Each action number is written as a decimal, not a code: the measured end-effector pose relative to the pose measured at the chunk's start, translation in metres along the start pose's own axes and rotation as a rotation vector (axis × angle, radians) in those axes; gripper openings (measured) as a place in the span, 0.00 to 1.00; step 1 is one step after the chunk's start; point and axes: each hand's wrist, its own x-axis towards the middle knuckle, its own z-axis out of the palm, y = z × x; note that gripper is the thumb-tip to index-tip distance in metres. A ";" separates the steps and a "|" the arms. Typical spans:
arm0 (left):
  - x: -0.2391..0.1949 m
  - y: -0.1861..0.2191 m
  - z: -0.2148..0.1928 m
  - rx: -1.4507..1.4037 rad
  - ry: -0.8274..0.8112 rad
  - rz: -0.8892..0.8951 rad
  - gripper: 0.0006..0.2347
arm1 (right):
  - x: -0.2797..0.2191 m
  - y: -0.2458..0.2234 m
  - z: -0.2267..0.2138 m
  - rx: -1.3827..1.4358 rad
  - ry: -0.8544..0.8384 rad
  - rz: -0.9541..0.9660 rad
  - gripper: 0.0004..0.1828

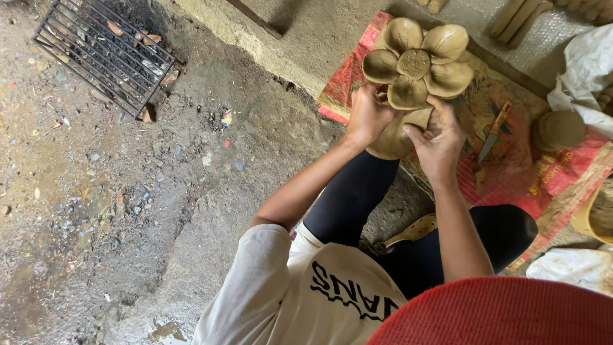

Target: The person assembles a large clay flower by attaching clay petals to a central clay stem and base, then uses a wooden tool and a knife to carve details and smooth the surfaces.

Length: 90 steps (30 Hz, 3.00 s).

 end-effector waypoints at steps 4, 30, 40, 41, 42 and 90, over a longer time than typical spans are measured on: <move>0.001 -0.001 0.003 -0.030 0.033 0.017 0.16 | 0.003 0.013 -0.005 -0.090 -0.018 -0.006 0.28; -0.002 0.008 -0.005 -0.043 0.026 0.009 0.18 | 0.049 0.106 -0.062 0.767 -0.519 0.273 0.21; -0.006 0.015 -0.007 0.012 -0.001 -0.027 0.16 | 0.077 0.215 -0.082 0.891 -0.668 0.294 0.26; -0.006 0.014 -0.007 -0.012 0.007 0.009 0.15 | 0.081 0.217 -0.083 0.894 -0.677 0.232 0.18; -0.006 0.014 -0.007 -0.037 0.015 0.045 0.15 | 0.082 0.213 -0.083 0.895 -0.684 0.168 0.10; -0.009 0.015 -0.018 -0.092 0.002 0.047 0.16 | 0.035 0.118 -0.051 0.680 -0.602 0.207 0.44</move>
